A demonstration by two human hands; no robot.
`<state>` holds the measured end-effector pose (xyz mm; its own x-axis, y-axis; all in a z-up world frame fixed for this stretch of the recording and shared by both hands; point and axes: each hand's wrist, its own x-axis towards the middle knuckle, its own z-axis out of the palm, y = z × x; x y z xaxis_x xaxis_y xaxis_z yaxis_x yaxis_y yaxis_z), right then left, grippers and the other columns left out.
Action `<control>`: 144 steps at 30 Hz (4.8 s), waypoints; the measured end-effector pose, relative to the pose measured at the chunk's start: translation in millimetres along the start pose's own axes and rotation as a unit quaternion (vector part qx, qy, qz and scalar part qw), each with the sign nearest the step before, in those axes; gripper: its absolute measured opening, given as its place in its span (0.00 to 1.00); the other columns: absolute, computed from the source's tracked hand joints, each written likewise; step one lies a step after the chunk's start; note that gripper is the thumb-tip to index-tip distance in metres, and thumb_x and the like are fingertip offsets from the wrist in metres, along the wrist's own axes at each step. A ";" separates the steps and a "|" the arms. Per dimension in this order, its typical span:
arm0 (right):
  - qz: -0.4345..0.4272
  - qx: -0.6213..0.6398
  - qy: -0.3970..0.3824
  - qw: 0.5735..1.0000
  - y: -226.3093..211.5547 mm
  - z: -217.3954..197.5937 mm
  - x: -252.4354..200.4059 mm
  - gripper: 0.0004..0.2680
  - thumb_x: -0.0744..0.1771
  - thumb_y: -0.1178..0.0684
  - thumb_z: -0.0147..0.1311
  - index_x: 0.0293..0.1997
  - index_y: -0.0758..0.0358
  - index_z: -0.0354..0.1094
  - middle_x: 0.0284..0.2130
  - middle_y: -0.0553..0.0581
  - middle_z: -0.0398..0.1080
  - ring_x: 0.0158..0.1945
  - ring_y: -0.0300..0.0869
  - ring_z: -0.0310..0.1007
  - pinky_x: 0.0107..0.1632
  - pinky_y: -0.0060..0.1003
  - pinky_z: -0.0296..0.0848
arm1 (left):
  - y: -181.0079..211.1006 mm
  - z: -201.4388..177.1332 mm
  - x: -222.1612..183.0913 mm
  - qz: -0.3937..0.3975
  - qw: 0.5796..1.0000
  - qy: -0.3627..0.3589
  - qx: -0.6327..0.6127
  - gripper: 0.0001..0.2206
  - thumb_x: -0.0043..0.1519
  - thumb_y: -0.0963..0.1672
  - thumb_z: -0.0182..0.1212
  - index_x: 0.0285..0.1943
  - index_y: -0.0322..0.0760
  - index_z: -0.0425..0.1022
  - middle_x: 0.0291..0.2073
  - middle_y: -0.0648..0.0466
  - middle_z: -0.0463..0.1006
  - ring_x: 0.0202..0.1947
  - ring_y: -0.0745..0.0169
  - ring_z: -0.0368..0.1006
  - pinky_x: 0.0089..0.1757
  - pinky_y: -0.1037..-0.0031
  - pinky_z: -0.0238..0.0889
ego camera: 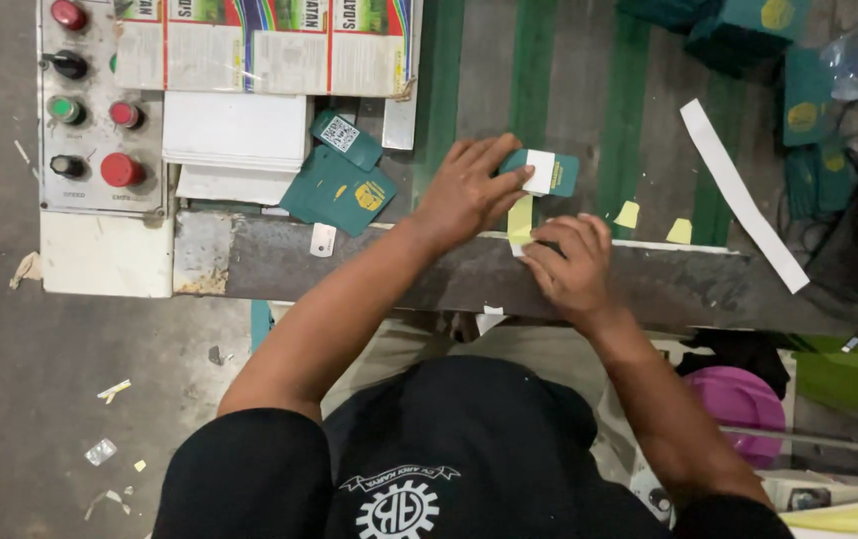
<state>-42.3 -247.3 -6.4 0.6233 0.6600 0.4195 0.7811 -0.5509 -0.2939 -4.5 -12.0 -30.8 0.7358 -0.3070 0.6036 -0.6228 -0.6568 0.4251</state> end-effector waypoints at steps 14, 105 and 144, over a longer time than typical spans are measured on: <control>0.079 0.084 0.024 0.993 32.5 -10.0 66.6 0.05 0.68 0.61 0.59 0.45 0.66 0.68 0.56 0.60 0.72 0.70 0.57 0.66 0.73 0.61 0.47 | 3.4 -14.3 3.1 -0.008 1.000 -0.021 -0.009 0.16 0.62 0.44 0.66 0.60 0.42 0.76 0.61 0.39 0.69 0.60 0.40 0.70 0.56 0.54 0.61; 0.263 0.104 -0.026 0.959 54.9 -4.2 80.3 0.34 0.63 0.41 0.62 0.76 0.56 0.46 0.56 0.64 0.65 0.58 0.54 0.66 0.57 0.47 0.64 | 41.9 16.1 -50.8 -0.363 0.901 0.034 -0.235 0.42 0.55 0.46 0.75 0.76 0.32 0.53 0.76 0.38 0.53 0.77 0.45 0.48 0.68 0.62 0.44; 0.119 -0.061 -0.088 0.987 61.2 28.3 28.1 0.35 0.66 0.32 0.53 0.77 0.62 0.38 0.76 0.61 0.40 0.79 0.53 0.32 0.72 0.61 0.31 | 14.8 22.4 26.9 -0.040 0.945 -0.248 0.210 0.49 0.53 0.59 0.65 0.78 0.27 0.51 0.78 0.40 0.48 0.77 0.32 0.41 0.65 0.35 0.33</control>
<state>24.1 -248.0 -36.9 0.7931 0.5780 0.1920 0.6090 -0.7505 -0.2565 12.0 -45.3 -23.3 0.8748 -0.4620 0.1456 -0.4766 -0.8747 0.0879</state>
